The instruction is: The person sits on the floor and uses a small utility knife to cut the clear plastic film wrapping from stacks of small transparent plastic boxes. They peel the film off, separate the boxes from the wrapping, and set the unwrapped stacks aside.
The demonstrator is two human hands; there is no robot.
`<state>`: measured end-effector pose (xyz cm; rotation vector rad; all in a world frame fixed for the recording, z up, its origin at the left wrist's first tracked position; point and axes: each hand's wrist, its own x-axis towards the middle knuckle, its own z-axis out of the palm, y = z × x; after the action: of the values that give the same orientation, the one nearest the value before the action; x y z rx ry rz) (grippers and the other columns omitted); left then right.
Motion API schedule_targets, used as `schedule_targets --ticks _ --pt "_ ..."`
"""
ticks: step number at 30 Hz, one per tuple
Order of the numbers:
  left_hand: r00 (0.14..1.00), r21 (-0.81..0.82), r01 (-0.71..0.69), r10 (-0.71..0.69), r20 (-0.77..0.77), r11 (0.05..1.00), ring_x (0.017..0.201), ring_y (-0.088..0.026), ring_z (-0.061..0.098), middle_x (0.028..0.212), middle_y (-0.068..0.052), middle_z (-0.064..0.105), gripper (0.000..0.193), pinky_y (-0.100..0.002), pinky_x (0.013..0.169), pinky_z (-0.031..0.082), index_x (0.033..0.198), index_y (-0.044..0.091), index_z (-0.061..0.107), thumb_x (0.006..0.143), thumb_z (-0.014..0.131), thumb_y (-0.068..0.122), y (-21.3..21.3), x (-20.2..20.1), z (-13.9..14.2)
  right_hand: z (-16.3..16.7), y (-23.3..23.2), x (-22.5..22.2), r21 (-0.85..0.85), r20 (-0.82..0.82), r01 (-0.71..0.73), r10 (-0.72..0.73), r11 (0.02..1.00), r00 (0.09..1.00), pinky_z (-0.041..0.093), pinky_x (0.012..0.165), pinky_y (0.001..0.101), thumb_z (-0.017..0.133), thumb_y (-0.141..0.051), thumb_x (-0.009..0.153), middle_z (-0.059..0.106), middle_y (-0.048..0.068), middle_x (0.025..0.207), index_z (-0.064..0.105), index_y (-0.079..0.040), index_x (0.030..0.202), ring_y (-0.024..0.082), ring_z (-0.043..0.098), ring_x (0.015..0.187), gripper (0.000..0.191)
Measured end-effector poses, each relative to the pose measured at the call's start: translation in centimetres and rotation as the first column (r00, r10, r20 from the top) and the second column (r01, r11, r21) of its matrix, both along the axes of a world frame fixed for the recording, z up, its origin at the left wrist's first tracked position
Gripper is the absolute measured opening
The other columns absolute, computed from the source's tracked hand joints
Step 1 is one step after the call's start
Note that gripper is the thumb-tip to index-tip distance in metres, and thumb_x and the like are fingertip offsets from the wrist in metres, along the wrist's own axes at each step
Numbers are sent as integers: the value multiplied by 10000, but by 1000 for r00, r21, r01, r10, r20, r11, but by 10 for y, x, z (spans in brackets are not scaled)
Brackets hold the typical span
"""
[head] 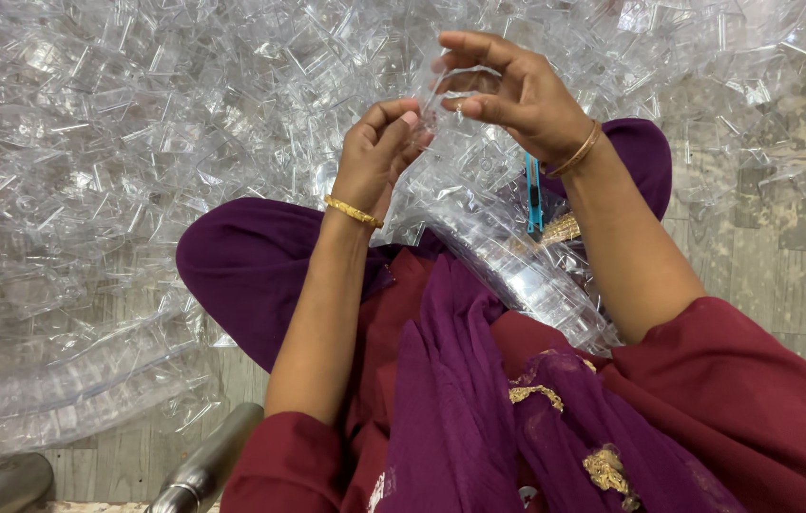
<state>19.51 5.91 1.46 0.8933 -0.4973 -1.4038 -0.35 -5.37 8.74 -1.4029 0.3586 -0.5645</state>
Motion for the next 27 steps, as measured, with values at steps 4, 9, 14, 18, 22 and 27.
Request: schedule_targets --ticks 4,9,14,18,22,27 --pt "999 -30 -26 28 44 999 986 -164 678 1091 -97 682 165 -347 923 619 1166 -18 628 1068 608 113 -2 -2 -5 -2 1 1 -65 -27 -7 5 998 1000 539 1193 425 843 -238 945 593 123 1425 457 -17 1564 242 610 1336 763" --pt "1000 -33 -14 15 20 999 1016 -154 698 1090 -70 700 201 -325 952 603 1173 35 613 1029 614 176 -1 2 -3 -2 -5 -2 -38 19 2 -1 999 1000 553 1205 441 844 -269 958 588 117 1438 464 -17 1570 247 614 1347 764" --pt "988 -104 -132 140 66 986 998 -156 686 1056 -85 687 220 -331 930 615 1105 23 605 1056 617 237 -5 -9 1 -4 -3 -1 46 69 9 -13 999 998 563 1200 449 851 -305 950 594 119 1435 468 -19 1553 250 625 1363 770" --pt "983 -58 -177 179 34 983 940 -150 704 1010 -69 683 204 -305 875 628 1069 50 579 1034 576 251 -8 -9 1 -3 -1 -1 -71 40 51 -49 996 998 561 1212 444 854 -281 953 581 107 1445 475 -37 1562 253 612 1361 757" --pt "967 -8 -147 145 207 989 882 -122 661 968 -70 648 166 -307 848 640 1089 46 547 1021 648 158 -8 -8 -7 -1 3 -3 -229 -71 85 -103 970 992 527 1205 416 878 -259 921 592 76 1478 487 -90 1569 230 582 1404 775" --pt "957 0 -100 96 273 995 817 -115 681 914 -51 639 206 -316 781 674 964 31 538 1077 597 193 -6 -5 -17 -2 11 1 -342 -107 54 -96 938 990 482 1227 392 902 -240 908 574 57 1513 477 -123 1591 213 558 1449 812"
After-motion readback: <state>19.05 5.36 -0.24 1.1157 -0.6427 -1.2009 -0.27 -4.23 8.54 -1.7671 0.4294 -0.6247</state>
